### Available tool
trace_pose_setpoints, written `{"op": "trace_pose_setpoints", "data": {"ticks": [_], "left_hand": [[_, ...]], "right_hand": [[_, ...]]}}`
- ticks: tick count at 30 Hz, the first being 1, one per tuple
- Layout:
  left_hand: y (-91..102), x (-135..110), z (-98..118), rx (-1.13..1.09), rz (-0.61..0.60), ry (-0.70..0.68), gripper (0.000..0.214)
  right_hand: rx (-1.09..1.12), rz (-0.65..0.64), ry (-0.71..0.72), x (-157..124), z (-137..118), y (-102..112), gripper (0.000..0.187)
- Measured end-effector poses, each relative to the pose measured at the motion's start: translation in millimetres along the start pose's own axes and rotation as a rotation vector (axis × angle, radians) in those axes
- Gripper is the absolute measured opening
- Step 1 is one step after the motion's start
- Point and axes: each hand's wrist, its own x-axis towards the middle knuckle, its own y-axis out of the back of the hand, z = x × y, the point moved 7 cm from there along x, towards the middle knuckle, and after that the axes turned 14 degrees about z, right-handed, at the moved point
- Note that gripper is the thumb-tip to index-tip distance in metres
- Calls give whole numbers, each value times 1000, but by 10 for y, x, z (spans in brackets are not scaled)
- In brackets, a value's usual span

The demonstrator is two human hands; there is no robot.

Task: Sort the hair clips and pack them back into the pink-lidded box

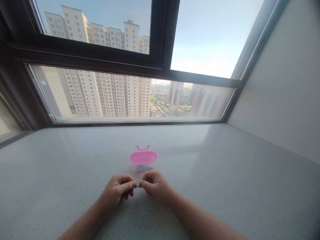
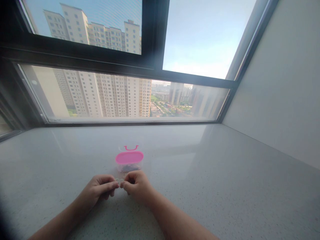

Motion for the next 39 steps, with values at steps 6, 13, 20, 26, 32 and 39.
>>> {"op": "trace_pose_setpoints", "data": {"ticks": [6,13,20,26,32,39], "left_hand": [[5,5,-7,6,4,5,22],[6,6,-13,-3,13,15,22],[5,-3,-7,-12,18,27,22],[12,6,-23,-21,22,29,21],[11,7,-28,-25,19,35,21],[10,-2,-19,-16,19,23,21]], "right_hand": [[-10,3,18,7,-3,0,13],[-2,10,7,0,-7,6,12],[6,6,7,8,16,1,13],[-10,7,14,-3,0,3,13],[-24,13,27,11,3,5,14],[-53,10,60,7,-11,12,13]]}}
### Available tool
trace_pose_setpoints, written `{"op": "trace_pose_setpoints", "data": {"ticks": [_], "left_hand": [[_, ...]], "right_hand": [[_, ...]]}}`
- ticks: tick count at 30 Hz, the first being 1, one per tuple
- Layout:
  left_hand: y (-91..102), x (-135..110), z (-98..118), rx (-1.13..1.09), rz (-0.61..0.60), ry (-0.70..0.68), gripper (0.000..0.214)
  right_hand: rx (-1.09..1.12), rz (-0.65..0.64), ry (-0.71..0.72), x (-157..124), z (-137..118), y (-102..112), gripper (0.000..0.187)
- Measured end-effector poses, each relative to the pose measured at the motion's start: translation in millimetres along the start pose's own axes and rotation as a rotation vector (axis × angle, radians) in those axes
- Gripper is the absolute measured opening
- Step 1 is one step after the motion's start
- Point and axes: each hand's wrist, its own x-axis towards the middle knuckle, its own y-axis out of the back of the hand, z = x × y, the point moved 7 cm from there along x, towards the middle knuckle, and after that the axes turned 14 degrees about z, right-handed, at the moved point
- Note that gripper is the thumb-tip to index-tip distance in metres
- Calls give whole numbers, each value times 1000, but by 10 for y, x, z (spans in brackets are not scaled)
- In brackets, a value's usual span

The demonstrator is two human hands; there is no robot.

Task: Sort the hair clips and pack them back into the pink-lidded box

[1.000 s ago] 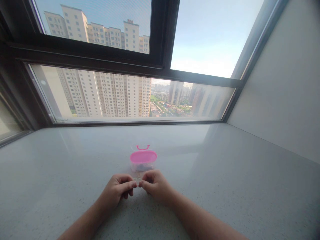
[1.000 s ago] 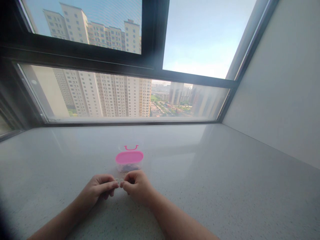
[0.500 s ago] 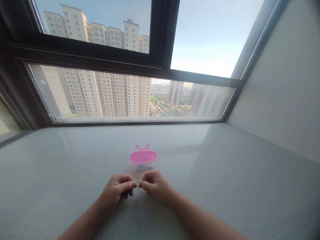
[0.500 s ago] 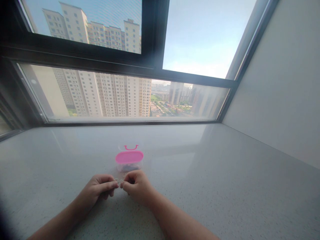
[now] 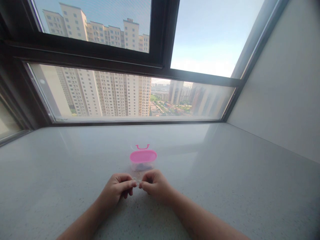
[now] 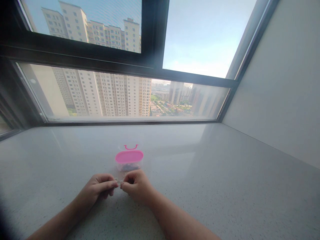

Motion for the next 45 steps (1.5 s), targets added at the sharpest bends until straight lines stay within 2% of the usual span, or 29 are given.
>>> {"op": "trace_pose_setpoints", "data": {"ticks": [15,25,45], "left_hand": [[-10,-26,59,-9,15,14,23],[-5,-3,25,-44,16,2,25],[-12,2,24,-30,4,-9,26]], "right_hand": [[3,-11,-7,-8,-2,-4,14],[5,-6,-29,-11,2,-5,12],[191,-10,-143,-24,36,-2,12]]}}
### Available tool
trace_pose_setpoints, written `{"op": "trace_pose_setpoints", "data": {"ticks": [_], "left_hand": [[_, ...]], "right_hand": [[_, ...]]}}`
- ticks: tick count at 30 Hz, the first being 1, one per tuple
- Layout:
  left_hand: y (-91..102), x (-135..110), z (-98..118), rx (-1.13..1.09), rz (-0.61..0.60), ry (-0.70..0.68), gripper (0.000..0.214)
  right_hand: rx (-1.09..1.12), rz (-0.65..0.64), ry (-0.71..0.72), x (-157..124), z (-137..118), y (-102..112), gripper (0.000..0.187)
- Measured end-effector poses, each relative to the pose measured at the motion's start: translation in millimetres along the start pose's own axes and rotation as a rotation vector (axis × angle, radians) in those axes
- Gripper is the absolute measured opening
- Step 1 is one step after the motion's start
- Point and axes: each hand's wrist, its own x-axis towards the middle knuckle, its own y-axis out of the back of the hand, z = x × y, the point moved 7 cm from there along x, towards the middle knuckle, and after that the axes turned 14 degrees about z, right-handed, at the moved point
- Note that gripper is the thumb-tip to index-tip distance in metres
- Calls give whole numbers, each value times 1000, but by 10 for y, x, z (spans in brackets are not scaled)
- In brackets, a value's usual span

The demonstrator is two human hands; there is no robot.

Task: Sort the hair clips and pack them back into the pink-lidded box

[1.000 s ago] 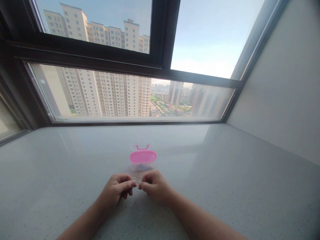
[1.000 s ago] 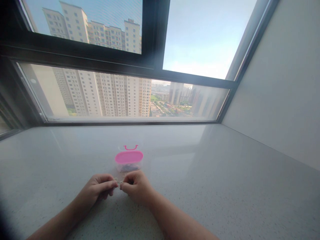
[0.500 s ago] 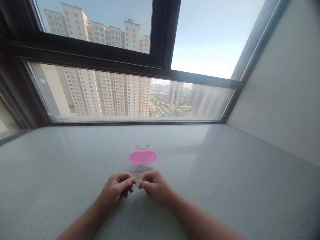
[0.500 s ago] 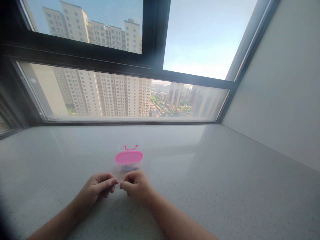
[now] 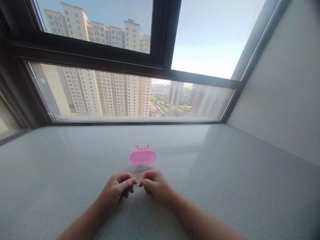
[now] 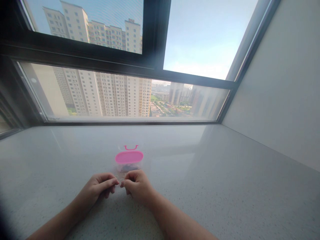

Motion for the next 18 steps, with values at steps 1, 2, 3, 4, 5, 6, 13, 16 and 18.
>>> {"op": "trace_pose_setpoints", "data": {"ticks": [1,2,3,4,5,6,13,16,18], "left_hand": [[-1,0,1,0,-1,0,27],[-3,0,3,-1,-3,-1,27],[-3,1,5,-3,-4,-2,27],[-3,1,4,-2,-5,1,27],[-4,0,2,0,-6,3,26],[-3,0,1,2,-6,5,26],[-4,0,-3,18,-15,15,27],[-2,-2,6,27,-15,5,27],[-3,-2,8,24,-16,-6,26]], "right_hand": [[2,-2,-4,0,3,0,11],[5,-1,-8,1,7,1,11],[8,-2,-10,2,10,1,11],[12,-3,-12,3,13,0,11],[14,-6,-11,4,14,-2,10],[15,-9,-9,5,15,-4,10],[-4,-11,-35,9,40,-5,10],[-1,-19,-33,8,43,-9,11],[5,-23,-22,7,34,-13,12]]}}
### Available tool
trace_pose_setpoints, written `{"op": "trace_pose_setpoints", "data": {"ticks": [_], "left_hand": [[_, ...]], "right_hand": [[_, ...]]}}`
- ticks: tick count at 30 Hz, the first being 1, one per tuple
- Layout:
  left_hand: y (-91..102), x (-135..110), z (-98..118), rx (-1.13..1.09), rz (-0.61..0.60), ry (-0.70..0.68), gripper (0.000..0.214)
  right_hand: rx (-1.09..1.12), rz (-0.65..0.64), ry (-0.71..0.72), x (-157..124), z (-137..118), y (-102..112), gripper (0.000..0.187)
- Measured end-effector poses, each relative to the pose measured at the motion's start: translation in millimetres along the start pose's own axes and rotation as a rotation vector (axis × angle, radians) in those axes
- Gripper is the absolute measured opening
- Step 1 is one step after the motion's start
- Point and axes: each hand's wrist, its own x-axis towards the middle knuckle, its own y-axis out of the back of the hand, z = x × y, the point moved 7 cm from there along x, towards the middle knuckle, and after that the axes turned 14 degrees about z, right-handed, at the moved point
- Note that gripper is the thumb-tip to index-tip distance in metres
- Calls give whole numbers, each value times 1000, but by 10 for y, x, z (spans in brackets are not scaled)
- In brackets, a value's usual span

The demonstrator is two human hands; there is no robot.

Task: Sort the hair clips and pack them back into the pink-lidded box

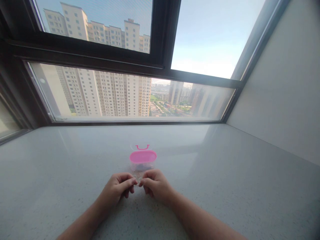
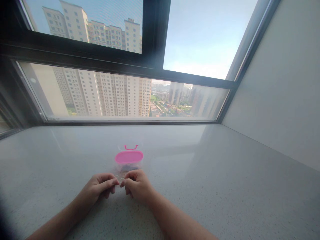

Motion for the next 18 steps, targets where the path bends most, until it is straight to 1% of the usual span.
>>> {"op": "trace_pose_setpoints", "data": {"ticks": [4,18], "left_hand": [[-5,1,-2,-8,-7,-21,24],[-13,2,0,3,-21,-4,24]], "right_hand": [[13,2,7,-2,-18,-2,13],[-37,21,6,14,-1,10,11]]}}
